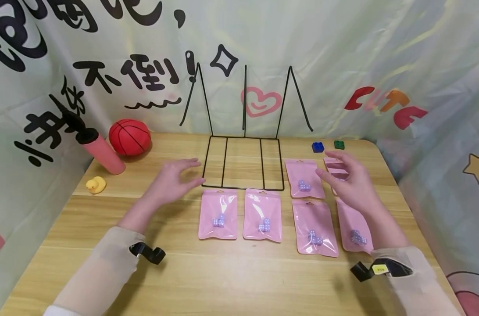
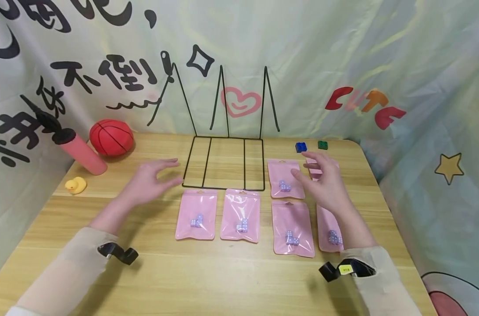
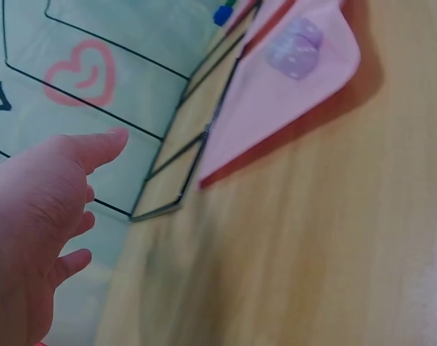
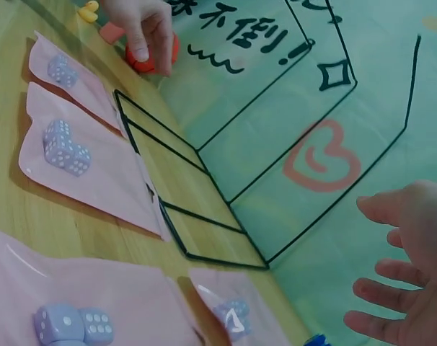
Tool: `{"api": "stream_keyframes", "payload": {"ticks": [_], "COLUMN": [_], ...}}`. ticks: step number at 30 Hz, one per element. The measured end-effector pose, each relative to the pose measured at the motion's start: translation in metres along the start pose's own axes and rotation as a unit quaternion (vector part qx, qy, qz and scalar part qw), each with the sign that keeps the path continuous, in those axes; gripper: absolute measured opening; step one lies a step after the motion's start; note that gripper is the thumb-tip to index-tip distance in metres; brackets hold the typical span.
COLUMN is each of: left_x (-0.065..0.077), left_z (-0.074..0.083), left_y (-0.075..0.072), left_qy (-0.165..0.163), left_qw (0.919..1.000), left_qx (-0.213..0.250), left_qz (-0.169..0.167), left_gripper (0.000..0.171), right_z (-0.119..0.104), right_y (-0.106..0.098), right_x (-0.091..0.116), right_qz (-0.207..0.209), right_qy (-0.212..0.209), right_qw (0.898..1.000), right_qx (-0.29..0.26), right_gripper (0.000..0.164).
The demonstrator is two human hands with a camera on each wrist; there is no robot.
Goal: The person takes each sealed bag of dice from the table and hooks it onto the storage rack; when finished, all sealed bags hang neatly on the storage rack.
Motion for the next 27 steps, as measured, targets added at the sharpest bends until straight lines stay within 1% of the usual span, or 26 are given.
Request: {"api": "stream_keyframes", "payload": {"ticks": [3,5,10,15,21,24,27], "left_x": [-0.003,-0.005,-0.006,-0.006,-0.006,-0.005,-0.004], "left_z": [-0.006,-0.009,-0.018,-0.021,-0.017,-0.014,-0.013], "left_y": [0.014,0.023,0.041,0.050,0.059,0.062,0.062], "left_qy": [-0.004,-0.005,-0.004,-0.001,0.022,0.035,0.040], "left_qw": [0.9998,0.9995,0.9976,0.9947,0.9892,0.9862,0.9852], "left_qx": [0.003,-0.004,-0.044,-0.078,-0.111,-0.126,-0.134], "left_qz": [-0.021,-0.030,-0.052,-0.067,-0.093,-0.101,-0.099], "left_gripper": [0.057,0.057,0.061,0.063,0.059,0.055,0.054], "right_z": [0.018,0.029,0.049,0.064,0.076,0.082,0.087], "right_y": [0.001,0.001,0.003,0.007,0.012,0.015,0.018], "right_x": [0.003,0.005,0.008,0.008,0.007,0.007,0.007], "right_qz": [-0.002,-0.003,-0.011,-0.026,-0.038,-0.040,-0.045], "right_qy": [0.053,0.081,0.118,0.132,0.128,0.135,0.142], "right_qw": [0.998,0.996,0.993,0.991,0.991,0.990,0.989], "right_qx": [-0.018,-0.023,-0.013,0.000,-0.002,-0.003,0.003], "right_gripper": [0.062,0.063,0.066,0.066,0.066,0.067,0.067]}}
Point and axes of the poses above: each hand's wrist, its own x-axis away from the middle knuckle, its own y-axis out of the palm, z = x × y, the point moved 10 cm from there along -x, towards the middle knuckle, and after that the axes turned 9 degrees about -y, right-handed, at the moved point
